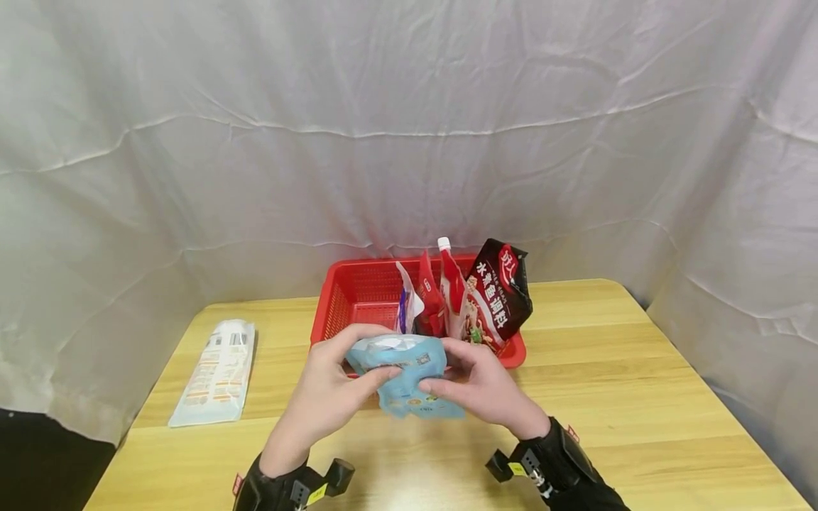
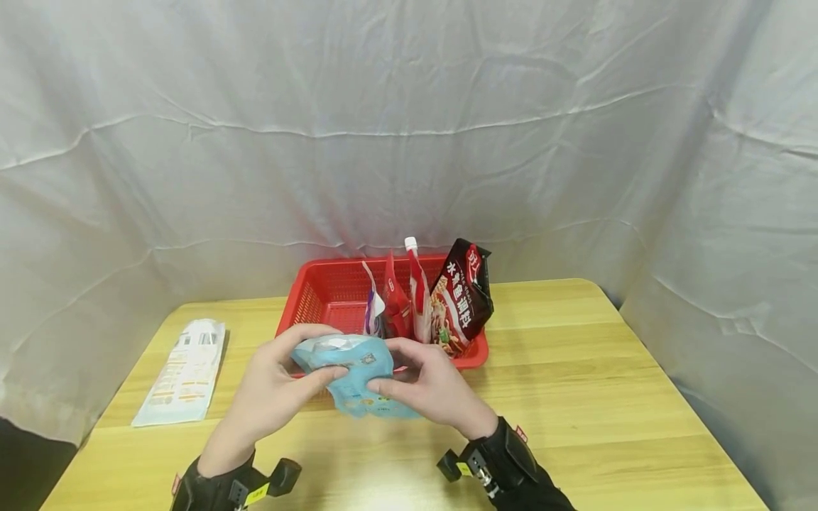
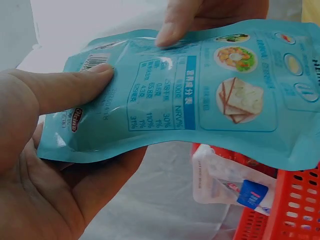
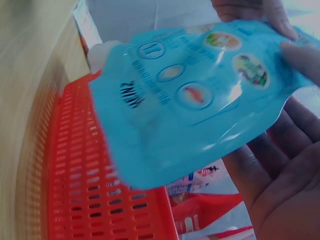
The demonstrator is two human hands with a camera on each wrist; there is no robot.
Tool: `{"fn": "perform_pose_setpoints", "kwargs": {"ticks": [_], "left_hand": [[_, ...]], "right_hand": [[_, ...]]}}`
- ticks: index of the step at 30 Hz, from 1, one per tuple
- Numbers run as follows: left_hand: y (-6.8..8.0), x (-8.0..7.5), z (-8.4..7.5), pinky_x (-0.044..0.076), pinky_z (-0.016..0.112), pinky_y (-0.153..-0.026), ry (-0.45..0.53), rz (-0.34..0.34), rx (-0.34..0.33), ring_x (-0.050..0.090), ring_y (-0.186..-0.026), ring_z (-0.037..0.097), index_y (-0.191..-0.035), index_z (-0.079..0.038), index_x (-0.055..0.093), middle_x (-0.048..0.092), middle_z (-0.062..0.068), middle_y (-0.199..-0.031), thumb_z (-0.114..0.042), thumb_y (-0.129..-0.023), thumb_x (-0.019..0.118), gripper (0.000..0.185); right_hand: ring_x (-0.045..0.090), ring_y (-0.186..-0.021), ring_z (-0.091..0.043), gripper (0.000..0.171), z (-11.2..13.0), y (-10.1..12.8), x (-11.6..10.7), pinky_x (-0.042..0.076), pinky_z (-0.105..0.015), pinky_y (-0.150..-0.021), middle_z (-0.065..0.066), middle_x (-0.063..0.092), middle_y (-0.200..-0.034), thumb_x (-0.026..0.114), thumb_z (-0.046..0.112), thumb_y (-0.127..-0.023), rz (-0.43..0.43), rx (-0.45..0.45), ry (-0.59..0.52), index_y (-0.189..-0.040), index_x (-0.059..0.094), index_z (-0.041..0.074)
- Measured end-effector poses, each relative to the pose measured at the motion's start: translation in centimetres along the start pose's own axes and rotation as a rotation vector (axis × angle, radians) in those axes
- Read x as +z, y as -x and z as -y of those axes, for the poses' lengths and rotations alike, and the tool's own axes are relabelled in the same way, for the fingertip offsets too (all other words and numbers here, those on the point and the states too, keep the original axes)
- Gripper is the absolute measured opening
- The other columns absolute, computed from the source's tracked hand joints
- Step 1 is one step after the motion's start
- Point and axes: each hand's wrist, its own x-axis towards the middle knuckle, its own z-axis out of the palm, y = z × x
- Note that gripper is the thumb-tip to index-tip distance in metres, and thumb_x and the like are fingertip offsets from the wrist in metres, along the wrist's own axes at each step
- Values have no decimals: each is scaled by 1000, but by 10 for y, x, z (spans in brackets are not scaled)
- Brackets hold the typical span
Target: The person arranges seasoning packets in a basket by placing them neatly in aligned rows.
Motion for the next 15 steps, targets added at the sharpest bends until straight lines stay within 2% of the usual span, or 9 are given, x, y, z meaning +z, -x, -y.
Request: {"fn": "perform_pose_setpoints", "kwargs": {"ticks": [3,6,10,13,15], "left_hand": [[2,-2,-4,64,34,-66,-1,-29,60,71,-85,18,-120,-13,70,76,5,-107,2,-82,85,44],[3,-4,-7,64,33,-69,-5,-58,127,74,-87,18,-119,-11,70,77,7,-107,7,-80,85,46],[3,-5,-13,63,29,-72,-8,-106,208,74,-89,16,-116,-8,70,77,7,-105,13,-76,84,47],[3,-5,-16,62,25,-77,-8,-153,321,73,-90,16,-114,-4,71,76,10,-103,13,-76,84,44],[2,-6,-17,60,23,-80,-11,-188,404,73,-90,17,-112,-1,71,76,11,-103,4,-82,84,33]], "right_hand": [[73,-99,-15,46,0,0,-5,62,-36,-87,-16,72,-119,79,6,-92,3,12,-31,-133,63,-5],[72,-102,-15,52,-3,1,-9,62,-34,-88,-15,72,-119,79,22,-95,7,-4,-85,-134,61,-8],[70,-104,-15,54,-5,0,-13,61,-32,-87,-17,71,-121,65,39,-103,-39,-35,-92,-132,63,-6],[71,-105,-17,45,-3,-1,-14,61,-34,-87,-19,71,-124,50,35,-111,-92,2,-52,-130,65,-3],[71,-106,-19,45,-1,-3,-14,61,-35,-87,-20,71,-124,41,31,-113,-119,64,-54,-129,65,-4]]}}
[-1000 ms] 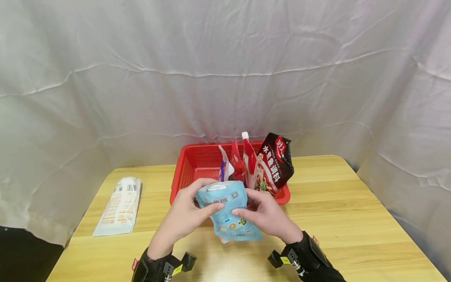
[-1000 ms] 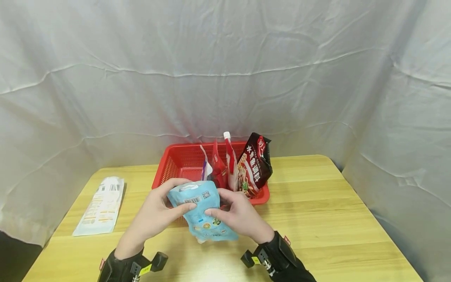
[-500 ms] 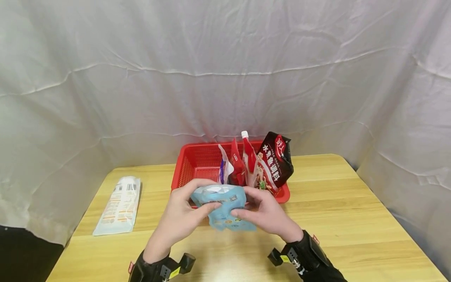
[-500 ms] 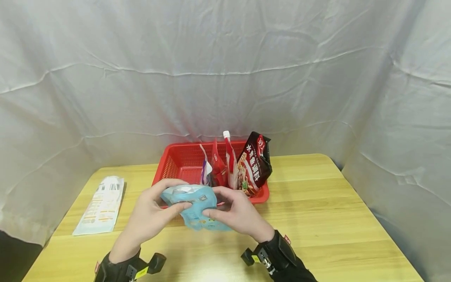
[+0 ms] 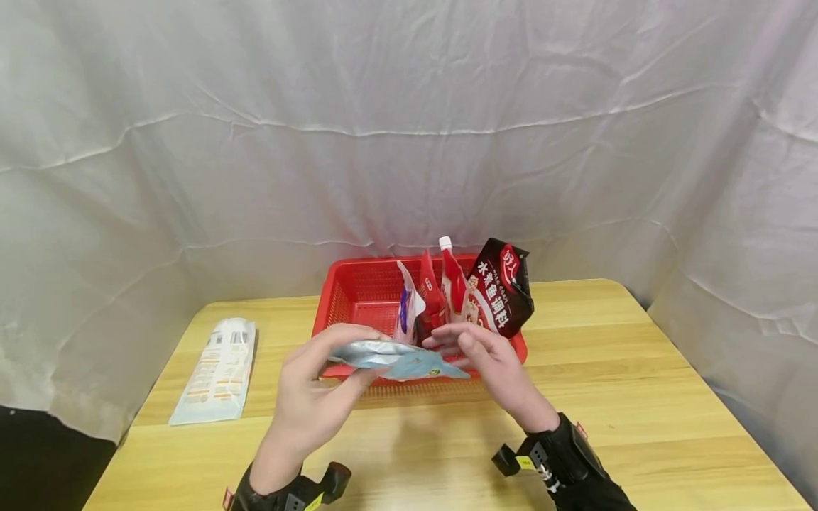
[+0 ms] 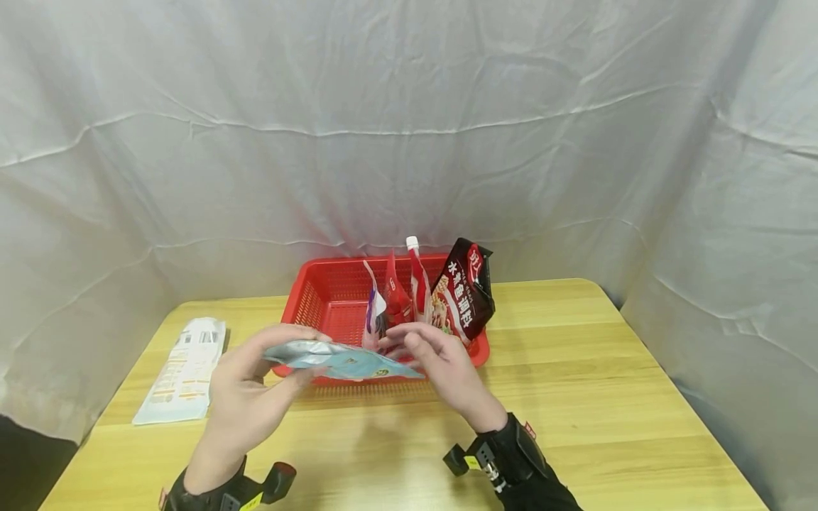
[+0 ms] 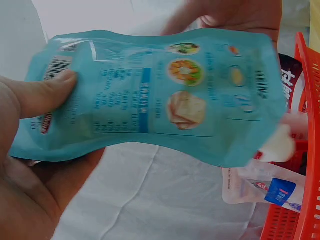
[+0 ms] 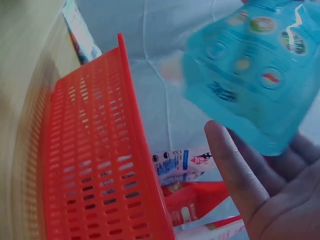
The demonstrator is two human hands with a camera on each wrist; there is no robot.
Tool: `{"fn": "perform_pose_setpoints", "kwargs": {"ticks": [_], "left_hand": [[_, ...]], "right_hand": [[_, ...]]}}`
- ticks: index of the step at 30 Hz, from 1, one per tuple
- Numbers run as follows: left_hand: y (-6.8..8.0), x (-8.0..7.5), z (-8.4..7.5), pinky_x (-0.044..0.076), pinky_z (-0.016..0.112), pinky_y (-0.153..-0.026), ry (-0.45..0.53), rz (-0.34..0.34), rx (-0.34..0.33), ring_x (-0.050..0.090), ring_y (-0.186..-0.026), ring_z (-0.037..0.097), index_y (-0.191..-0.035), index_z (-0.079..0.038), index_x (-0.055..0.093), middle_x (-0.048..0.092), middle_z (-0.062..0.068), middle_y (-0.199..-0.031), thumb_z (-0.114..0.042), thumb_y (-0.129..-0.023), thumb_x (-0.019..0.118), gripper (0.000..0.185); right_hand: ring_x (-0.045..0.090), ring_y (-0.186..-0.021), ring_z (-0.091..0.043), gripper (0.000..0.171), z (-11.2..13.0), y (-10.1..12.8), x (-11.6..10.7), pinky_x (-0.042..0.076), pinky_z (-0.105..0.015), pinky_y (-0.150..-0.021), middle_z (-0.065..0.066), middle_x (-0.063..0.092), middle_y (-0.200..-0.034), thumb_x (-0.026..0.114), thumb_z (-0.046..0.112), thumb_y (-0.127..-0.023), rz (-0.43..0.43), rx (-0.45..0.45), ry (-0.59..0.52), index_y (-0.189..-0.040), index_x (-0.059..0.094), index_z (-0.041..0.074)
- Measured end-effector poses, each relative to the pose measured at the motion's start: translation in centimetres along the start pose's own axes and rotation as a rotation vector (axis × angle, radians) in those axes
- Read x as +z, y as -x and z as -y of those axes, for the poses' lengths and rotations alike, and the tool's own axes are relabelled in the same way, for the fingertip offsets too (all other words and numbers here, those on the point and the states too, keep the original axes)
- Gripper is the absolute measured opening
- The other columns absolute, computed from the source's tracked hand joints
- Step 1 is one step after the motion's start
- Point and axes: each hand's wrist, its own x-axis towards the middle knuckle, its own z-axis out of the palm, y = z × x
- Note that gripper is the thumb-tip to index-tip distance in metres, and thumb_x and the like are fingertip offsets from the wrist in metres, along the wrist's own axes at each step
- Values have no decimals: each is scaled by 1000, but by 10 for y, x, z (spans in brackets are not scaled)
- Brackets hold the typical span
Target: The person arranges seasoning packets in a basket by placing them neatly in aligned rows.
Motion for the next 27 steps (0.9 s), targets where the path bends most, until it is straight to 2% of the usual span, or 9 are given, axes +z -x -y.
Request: {"fn": "perform_pose_setpoints", "kwargs": {"ticks": [2,5,8,10,14,18,21,27], "left_hand": [[-1,1,0,59,22,-83,2,-26,70,72,-93,17,-112,1,71,76,12,-103,-6,-90,81,25],[-2,2,1,58,23,-88,15,-59,153,73,-97,19,-111,3,70,76,13,-105,-15,-98,73,23],[-3,5,3,57,24,-92,47,-85,245,73,-101,22,-108,5,69,76,16,-106,-7,-98,69,15],[-5,8,5,58,26,-94,76,-97,300,73,-101,25,-105,6,69,75,18,-105,-1,-97,68,11],[-8,14,6,57,30,-97,107,-87,367,72,-98,28,-101,6,69,74,20,-103,1,-96,67,7],[-10,18,5,57,31,-97,108,-38,410,71,-97,30,-99,5,69,74,17,-100,2,-97,65,5],[-11,20,5,58,33,-96,118,28,434,71,-97,32,-98,3,70,74,16,-99,3,-96,66,4],[-9,22,4,58,33,-94,114,173,415,71,-99,30,-98,-3,73,74,12,-99,1,-94,74,6]], "right_hand": [[72,-107,-20,49,2,-1,0,62,-36,-86,-20,71,-125,34,30,-114,-23,71,-19,-131,64,-6],[75,-101,-24,60,4,-4,1,64,-41,-82,-24,68,-129,32,38,-115,-52,195,-115,-133,60,-11],[77,-92,-27,68,4,-6,1,64,-45,-79,-24,69,-123,35,47,-113,-78,303,-215,-136,57,-13],[77,-85,-26,71,4,-6,1,65,-44,-77,-19,72,-112,37,51,-111,-77,352,-260,-134,57,-13],[77,-79,-22,65,2,-7,1,65,-41,-73,-10,75,-94,38,49,-112,-22,397,-371,-125,57,-11],[78,-83,-18,54,0,-6,1,64,-35,-73,-8,77,-97,38,47,-112,15,406,-532,-126,55,-2],[77,-86,-16,46,-1,-5,1,64,-31,-74,-7,76,-101,40,44,-112,-9,409,-644,-128,52,2],[73,-107,-18,45,0,-3,3,59,-34,-91,-10,71,-121,49,30,-111,-83,461,-786,-143,43,0]]}}
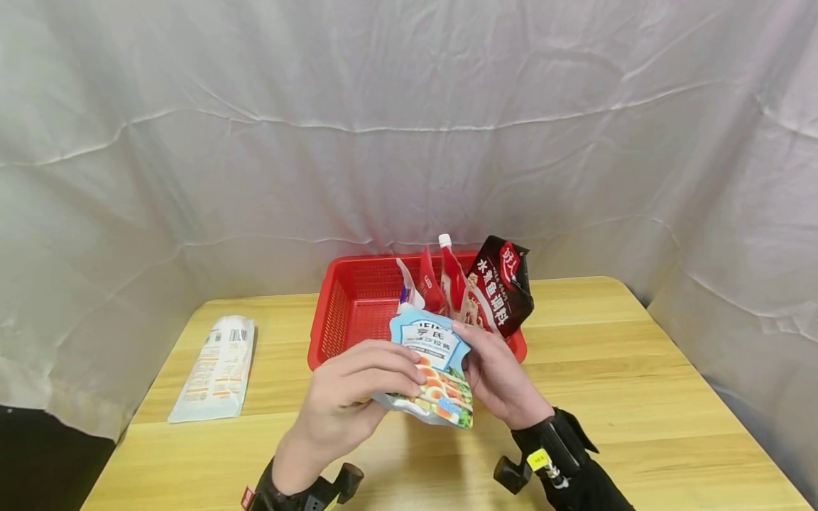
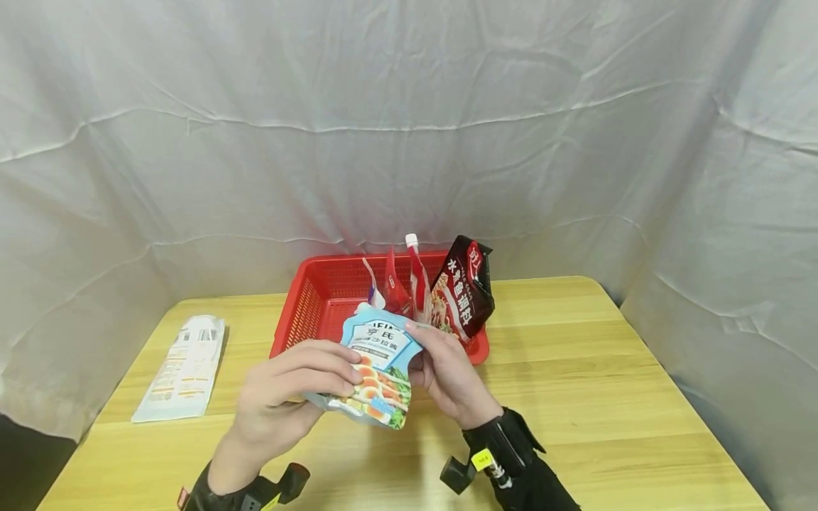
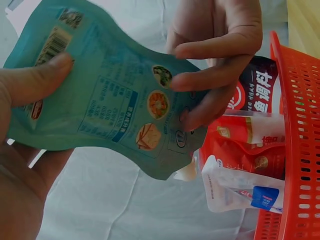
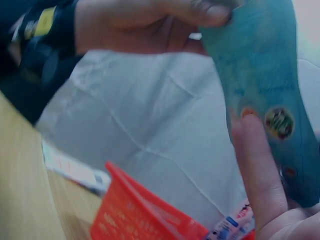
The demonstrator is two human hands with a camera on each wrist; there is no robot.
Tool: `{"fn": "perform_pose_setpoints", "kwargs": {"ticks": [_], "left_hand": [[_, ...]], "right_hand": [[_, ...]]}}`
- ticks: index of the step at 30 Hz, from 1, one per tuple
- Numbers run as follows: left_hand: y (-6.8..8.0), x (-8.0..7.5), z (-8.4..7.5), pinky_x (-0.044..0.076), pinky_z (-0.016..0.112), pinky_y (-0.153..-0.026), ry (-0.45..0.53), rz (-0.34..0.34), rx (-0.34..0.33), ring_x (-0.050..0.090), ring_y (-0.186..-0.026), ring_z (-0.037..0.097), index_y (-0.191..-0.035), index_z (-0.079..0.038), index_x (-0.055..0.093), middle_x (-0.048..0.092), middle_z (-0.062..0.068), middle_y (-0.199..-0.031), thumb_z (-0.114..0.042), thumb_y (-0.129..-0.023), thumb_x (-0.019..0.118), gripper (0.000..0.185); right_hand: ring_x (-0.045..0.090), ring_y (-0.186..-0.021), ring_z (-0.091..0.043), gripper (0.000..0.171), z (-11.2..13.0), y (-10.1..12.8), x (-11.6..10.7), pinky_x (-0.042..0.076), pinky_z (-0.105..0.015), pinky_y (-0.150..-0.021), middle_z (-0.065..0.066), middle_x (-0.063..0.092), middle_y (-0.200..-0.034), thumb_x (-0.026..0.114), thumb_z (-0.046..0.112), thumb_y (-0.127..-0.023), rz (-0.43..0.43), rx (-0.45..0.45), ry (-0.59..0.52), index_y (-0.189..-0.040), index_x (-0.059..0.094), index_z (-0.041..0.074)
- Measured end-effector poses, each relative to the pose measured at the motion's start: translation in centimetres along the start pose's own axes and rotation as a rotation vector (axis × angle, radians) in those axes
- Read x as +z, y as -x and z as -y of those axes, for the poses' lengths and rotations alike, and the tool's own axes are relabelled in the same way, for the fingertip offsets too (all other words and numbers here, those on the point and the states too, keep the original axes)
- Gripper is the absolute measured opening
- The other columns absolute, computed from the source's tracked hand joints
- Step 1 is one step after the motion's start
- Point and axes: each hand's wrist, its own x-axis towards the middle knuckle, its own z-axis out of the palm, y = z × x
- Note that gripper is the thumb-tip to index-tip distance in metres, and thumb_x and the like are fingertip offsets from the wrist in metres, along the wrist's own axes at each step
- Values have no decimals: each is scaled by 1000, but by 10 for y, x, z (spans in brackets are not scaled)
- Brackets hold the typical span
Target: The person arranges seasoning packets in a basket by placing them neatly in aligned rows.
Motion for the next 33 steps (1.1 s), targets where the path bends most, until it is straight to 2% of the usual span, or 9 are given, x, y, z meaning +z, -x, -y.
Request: {"fn": "perform_pose_setpoints", "kwargs": {"ticks": [6,11,15,18,22,25,28,30,33], "left_hand": [[1,0,1,58,35,-94,38,68,-17,70,-100,29,-98,-4,73,74,11,-100,2,-94,72,6],[4,-1,0,56,34,-98,10,88,-67,66,-107,30,-102,-5,73,72,12,-107,4,-88,78,17],[8,-6,-2,53,27,-103,-73,122,-225,61,-118,28,-112,-9,71,67,11,-122,9,-76,85,43],[11,-12,-3,51,23,-103,-129,161,-358,56,-126,27,-124,-11,67,61,10,-134,13,-72,85,60],[15,-21,-1,51,24,-105,-185,188,-474,54,-132,26,-136,-10,62,57,10,-141,21,-75,78,70],[18,-26,1,50,26,-107,-234,139,-569,56,-131,24,-139,-9,61,59,7,-141,20,-84,67,63],[21,-27,5,53,29,-102,-202,42,-695,63,-123,22,-137,-9,62,64,5,-137,13,-93,62,49],[23,-27,7,57,30,-97,-115,-3,-789,67,-117,24,-136,-8,62,66,6,-134,5,-97,63,41],[24,-27,11,58,34,-94,-3,19,-934,69,-114,26,-138,-10,60,66,7,-135,-8,-101,66,38]], "right_hand": [[68,-117,-22,51,3,2,0,54,-36,-99,-14,63,-133,47,18,-112,9,45,-147,-155,28,-1],[67,-117,-20,48,6,5,0,53,-34,-101,-13,64,-133,47,15,-111,23,40,-201,-153,30,0],[71,-110,-19,37,10,9,-1,57,-28,-92,-13,68,-126,46,12,-111,49,-3,-217,-145,40,-1],[74,-101,-18,29,13,11,-3,60,-24,-82,-14,71,-120,46,10,-111,82,-47,-208,-138,50,-2],[75,-97,-19,29,16,14,-4,62,-24,-77,-14,73,-118,47,9,-111,91,-115,-149,-138,52,-1],[75,-98,-19,32,16,14,-3,62,-26,-77,-13,73,-120,48,8,-110,72,-176,-54,-142,49,0],[76,-95,-19,34,16,15,-1,63,-28,-75,-11,74,-119,49,6,-109,39,-238,58,-142,48,-1],[77,-95,-19,36,15,15,1,63,-30,-75,-10,75,-118,51,5,-108,12,-278,125,-143,46,-1],[77,-93,-21,37,14,15,5,63,-34,-75,-9,76,-115,56,5,-106,-44,-333,215,-141,47,-2]]}}
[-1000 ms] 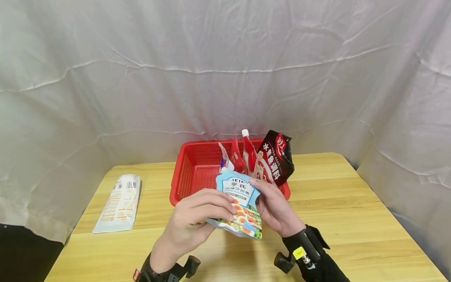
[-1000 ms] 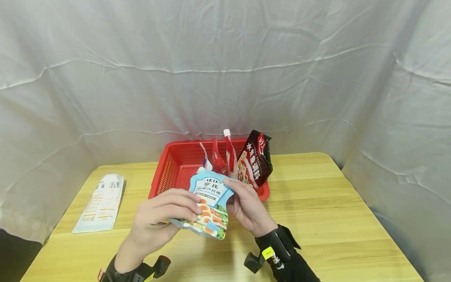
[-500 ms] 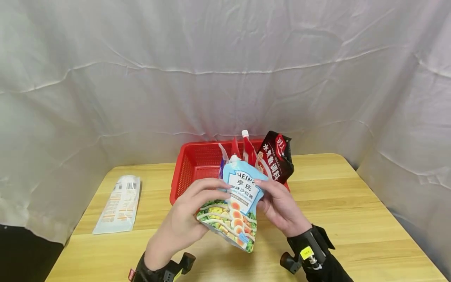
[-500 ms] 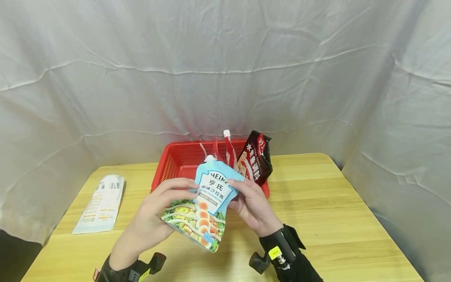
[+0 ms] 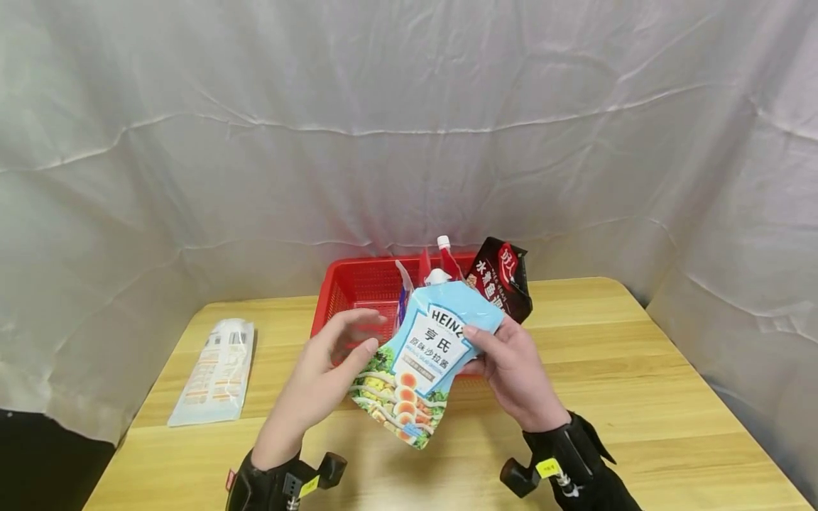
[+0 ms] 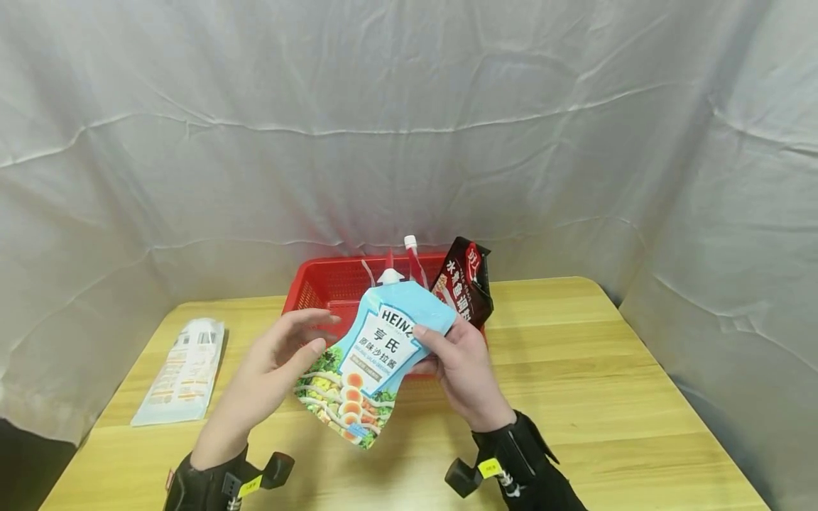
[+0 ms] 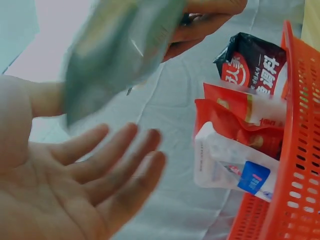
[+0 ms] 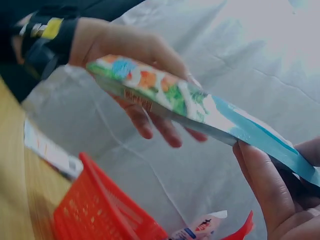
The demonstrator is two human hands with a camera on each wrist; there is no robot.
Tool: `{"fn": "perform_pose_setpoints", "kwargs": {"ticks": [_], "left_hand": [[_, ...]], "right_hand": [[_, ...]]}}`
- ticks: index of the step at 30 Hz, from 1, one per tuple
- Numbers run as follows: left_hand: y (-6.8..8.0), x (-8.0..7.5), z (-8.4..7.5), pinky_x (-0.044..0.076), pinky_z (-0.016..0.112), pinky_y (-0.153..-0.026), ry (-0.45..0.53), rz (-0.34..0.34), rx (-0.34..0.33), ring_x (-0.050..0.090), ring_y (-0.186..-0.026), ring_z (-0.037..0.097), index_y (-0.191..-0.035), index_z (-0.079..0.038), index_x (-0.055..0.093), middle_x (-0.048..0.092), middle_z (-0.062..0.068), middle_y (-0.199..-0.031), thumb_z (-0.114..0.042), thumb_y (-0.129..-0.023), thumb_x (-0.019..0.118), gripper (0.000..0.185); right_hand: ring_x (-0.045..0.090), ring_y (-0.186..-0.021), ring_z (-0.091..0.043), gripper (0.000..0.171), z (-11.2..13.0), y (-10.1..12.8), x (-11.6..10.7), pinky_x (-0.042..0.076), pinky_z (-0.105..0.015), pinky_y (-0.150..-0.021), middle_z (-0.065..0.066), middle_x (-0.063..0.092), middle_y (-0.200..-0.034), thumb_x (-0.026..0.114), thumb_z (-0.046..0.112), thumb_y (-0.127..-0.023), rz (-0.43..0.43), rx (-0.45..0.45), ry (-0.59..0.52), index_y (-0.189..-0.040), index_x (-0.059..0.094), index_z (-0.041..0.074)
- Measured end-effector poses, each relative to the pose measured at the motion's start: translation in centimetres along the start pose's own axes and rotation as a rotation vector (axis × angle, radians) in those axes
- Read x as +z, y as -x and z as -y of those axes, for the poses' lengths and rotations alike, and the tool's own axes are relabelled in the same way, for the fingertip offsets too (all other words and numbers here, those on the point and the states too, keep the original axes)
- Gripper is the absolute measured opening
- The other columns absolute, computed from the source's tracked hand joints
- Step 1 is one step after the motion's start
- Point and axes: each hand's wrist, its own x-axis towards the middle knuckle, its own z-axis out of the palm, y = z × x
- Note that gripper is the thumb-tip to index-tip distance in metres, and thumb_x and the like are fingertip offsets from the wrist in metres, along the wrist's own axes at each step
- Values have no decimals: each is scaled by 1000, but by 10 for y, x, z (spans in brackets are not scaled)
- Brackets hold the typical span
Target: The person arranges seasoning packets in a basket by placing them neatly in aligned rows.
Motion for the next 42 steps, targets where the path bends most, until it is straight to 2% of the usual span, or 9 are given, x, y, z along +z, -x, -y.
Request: {"fn": "perform_pose_setpoints", "kwargs": {"ticks": [2,4,7,12,17,25,30,37,42], "left_hand": [[-2,0,3,58,36,-94,10,59,-83,68,-115,26,-139,-12,59,66,7,-136,-15,-100,69,40],[-3,0,5,57,39,-95,0,117,-127,67,-115,25,-141,-13,58,65,7,-136,-18,-99,72,44],[-5,0,11,57,38,-94,-4,188,-143,66,-114,24,-142,-13,58,66,6,-134,-20,-95,77,51],[-8,1,22,60,33,-82,-16,279,-144,69,-98,21,-140,-12,59,71,3,-117,-23,-91,82,55],[-10,2,31,59,31,-76,-62,299,-142,68,-87,18,-131,-10,64,72,1,-102,-25,-89,84,49],[-11,1,35,59,32,-74,-50,287,-125,69,-84,17,-127,-12,67,74,0,-100,-20,-88,84,43],[-11,-1,34,60,32,-74,-24,300,-130,70,-85,18,-129,-11,66,74,3,-102,-16,-90,82,43],[-10,-2,37,59,31,-78,-75,352,-97,68,-88,16,-128,-12,67,74,1,-103,-16,-91,81,40],[-10,-1,40,60,31,-78,-93,434,-92,69,-86,13,-127,-13,69,74,-1,-102,-16,-91,80,38]], "right_hand": [[77,-94,-22,37,-1,1,3,64,-37,-75,-9,77,-114,58,5,-105,-26,-33,69,-140,48,-3],[77,-94,-23,38,-3,3,6,64,-39,-75,-8,77,-114,60,6,-105,-46,-58,134,-139,48,-5],[77,-97,-24,42,-5,6,9,64,-41,-77,-7,77,-115,62,6,-104,-62,-81,212,-141,47,-5],[76,-98,-23,43,-9,7,12,64,-41,-78,-5,76,-115,65,5,-102,-83,-82,275,-141,48,-4],[75,-98,-22,40,-11,6,14,64,-40,-77,-5,75,-112,66,0,-99,-86,-70,279,-134,49,-6],[75,-96,-20,31,-10,3,13,64,-39,-78,-5,75,-108,65,0,-98,-72,-43,270,-125,51,-5],[75,-89,-18,35,-7,1,10,64,-36,-78,-6,74,-104,66,1,-98,-58,-48,300,-130,53,-8],[72,-86,-15,39,2,1,6,60,-27,-72,-16,73,-105,70,5,-97,-36,-40,480,-134,61,-5],[73,-83,-16,41,8,3,2,60,-28,-69,-16,76,-102,74,11,-96,57,34,644,-132,65,-4]]}}
